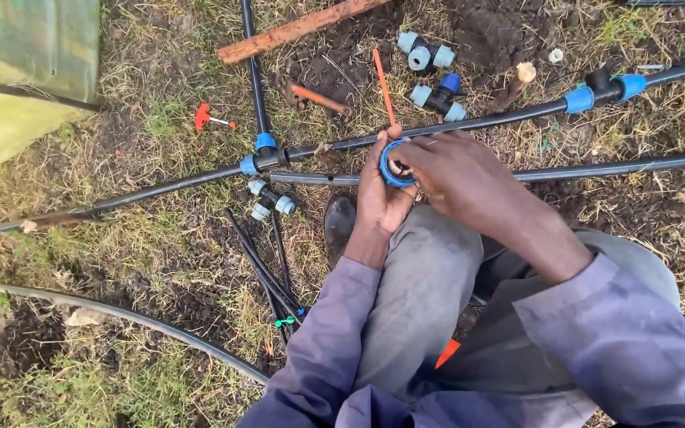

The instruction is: Connecting and aligning black irrigation pipes using blue plastic fittings in an outdoor setting.

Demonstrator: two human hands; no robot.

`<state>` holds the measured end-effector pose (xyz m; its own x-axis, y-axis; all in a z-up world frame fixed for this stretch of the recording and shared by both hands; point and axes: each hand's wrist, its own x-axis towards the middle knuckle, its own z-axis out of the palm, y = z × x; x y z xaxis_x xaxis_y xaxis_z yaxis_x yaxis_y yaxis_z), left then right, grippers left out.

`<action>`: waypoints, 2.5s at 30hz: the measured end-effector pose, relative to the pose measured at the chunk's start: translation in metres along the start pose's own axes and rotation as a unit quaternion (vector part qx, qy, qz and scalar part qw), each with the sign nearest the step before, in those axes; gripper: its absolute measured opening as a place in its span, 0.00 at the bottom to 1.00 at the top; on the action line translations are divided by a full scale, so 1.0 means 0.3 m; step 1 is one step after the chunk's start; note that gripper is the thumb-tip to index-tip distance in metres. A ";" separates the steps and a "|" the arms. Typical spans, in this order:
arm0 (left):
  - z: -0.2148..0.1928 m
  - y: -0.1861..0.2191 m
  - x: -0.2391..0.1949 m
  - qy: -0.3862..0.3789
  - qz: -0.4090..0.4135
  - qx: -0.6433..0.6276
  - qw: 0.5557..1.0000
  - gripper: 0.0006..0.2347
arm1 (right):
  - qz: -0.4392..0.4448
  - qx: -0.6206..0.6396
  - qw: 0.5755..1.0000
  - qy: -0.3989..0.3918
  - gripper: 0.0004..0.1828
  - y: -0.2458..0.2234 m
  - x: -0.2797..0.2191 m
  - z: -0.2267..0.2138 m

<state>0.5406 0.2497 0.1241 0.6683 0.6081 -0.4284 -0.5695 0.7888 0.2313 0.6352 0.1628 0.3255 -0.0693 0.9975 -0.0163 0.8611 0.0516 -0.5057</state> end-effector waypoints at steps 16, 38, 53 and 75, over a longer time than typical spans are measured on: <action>0.150 0.105 -0.125 0.076 0.014 -0.051 0.996 0.16 | 0.012 0.008 0.985 0.169 0.15 0.034 -0.028 -0.034; -1.001 0.528 -0.165 0.526 0.070 0.294 0.795 0.05 | 0.053 -0.205 0.976 -0.054 0.11 0.200 -0.111 0.018; -0.813 0.403 -0.209 0.429 0.178 0.676 0.573 0.16 | 0.160 -0.161 0.963 -0.147 0.15 0.081 -0.092 -0.086; -1.087 0.172 0.474 0.292 -0.128 0.140 0.938 0.26 | 0.090 0.043 0.994 -0.032 0.06 0.109 -0.190 -0.117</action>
<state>0.4501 0.3477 -0.2097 0.3446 0.3072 -0.8871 -0.2235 0.9446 0.2403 0.6851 0.1094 0.3402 0.0487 0.9849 -0.1663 0.8167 -0.1351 -0.5611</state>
